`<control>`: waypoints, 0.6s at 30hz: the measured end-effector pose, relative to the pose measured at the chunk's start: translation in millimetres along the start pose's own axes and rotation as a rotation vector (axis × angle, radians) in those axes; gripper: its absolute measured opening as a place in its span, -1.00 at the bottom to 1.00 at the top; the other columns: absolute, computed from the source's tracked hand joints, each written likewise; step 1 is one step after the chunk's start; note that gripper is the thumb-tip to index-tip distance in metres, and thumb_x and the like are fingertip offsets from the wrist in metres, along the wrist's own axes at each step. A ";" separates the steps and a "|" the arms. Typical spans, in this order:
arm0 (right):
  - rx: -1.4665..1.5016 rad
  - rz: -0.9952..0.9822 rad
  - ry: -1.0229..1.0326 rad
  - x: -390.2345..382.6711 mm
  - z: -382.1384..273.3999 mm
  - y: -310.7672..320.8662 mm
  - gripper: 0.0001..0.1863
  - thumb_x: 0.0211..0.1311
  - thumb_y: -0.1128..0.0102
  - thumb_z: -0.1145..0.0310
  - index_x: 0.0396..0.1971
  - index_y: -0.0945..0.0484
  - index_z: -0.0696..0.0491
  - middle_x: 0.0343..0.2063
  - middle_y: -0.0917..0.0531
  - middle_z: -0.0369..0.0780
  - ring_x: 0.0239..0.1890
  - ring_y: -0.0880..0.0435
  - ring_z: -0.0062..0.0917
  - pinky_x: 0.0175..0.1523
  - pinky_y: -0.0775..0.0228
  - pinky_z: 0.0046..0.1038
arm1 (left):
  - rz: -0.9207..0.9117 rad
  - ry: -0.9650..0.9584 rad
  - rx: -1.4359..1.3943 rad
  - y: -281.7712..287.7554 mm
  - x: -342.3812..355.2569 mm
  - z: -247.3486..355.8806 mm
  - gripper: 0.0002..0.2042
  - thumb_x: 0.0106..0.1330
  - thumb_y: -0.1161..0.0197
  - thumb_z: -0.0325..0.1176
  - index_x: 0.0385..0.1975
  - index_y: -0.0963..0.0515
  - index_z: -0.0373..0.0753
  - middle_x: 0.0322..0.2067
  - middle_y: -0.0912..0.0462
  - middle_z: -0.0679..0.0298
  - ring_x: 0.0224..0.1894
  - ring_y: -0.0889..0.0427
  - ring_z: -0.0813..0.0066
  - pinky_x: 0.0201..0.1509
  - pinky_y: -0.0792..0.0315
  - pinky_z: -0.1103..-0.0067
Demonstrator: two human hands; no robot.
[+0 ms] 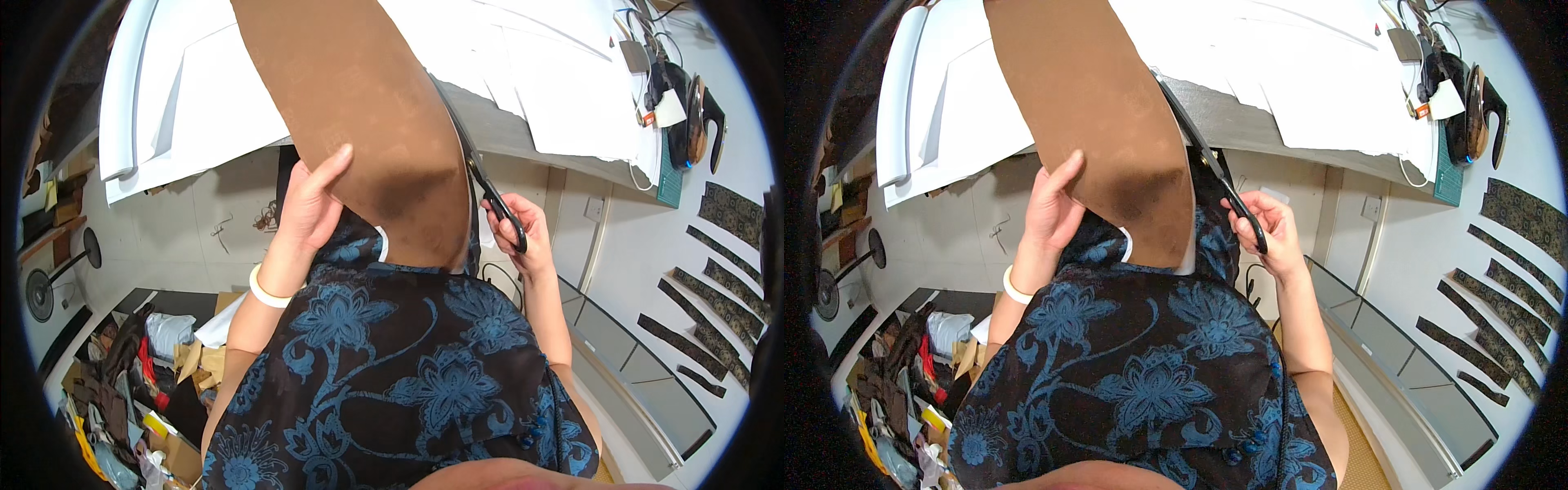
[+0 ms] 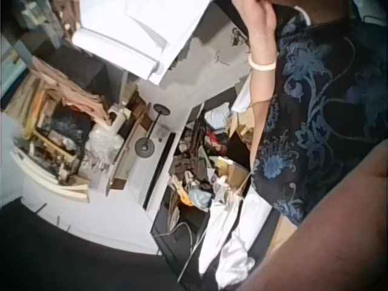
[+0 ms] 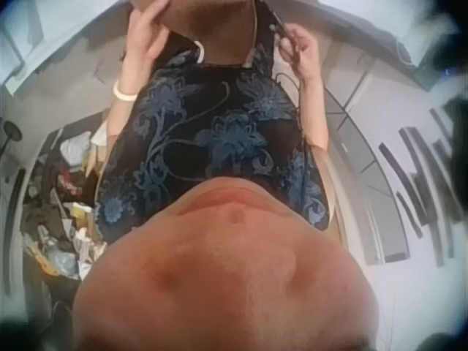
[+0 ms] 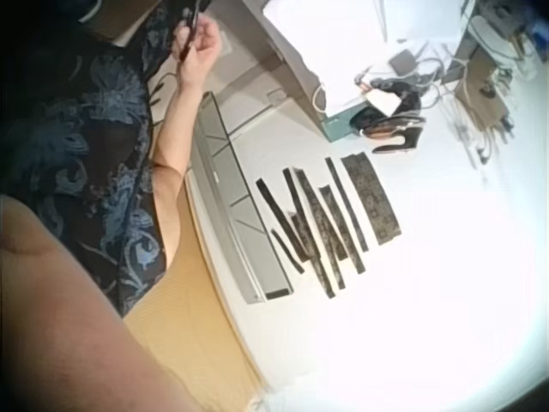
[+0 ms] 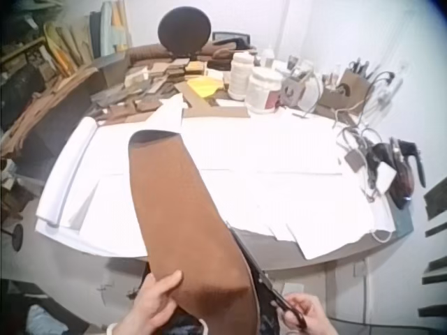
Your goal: The person uses large scissors to cut a piece of brown material on a white table. They trim the edges of the material and then cut it into smaller rectangular strips. The person arranges the cut pieces on the table.
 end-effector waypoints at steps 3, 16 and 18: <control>-0.077 0.005 -0.003 -0.6 -6.1 7.3 -0.54 0.23 -0.49 0.36 0.05 -0.59 0.25 -0.39 -0.62 -0.36 -0.61 -0.35 -0.86 -0.57 -0.07 -0.75 | 0.118 -0.041 0.212 -4.8 -2.6 9.3 -0.54 0.43 -0.34 -0.36 0.23 -0.45 -0.45 0.12 -0.63 0.06 0.15 -0.64 0.30 0.25 -0.52 0.41; -0.273 0.192 0.278 -3.8 -38.3 -10.7 -0.43 0.04 -0.57 0.48 0.01 -0.41 0.11 -0.03 -0.71 -0.09 -0.16 -0.71 -0.57 -0.07 -0.61 -0.52 | 0.178 -0.043 0.179 -9.4 0.2 14.0 -0.64 0.43 -0.32 -0.40 0.13 -0.52 -0.45 0.05 -0.67 0.12 0.08 -0.67 0.37 0.17 -0.58 0.44; -0.295 0.214 0.266 8.1 -37.1 -33.0 -0.47 0.06 -0.56 0.51 -0.06 -0.39 0.09 -0.03 -0.73 -0.08 -0.16 -0.71 -0.61 -0.11 -0.61 -0.54 | 0.183 -0.066 0.190 -10.2 3.8 13.8 -0.65 0.42 -0.32 -0.40 0.12 -0.52 -0.45 0.03 -0.68 0.12 0.08 -0.67 0.37 0.18 -0.57 0.44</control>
Point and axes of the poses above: each hand's wrist, its own x-axis towards the middle knuckle, its own y-axis out of the back of the hand, z = x × y, the point moved 7 cm from there along x, towards the middle knuckle
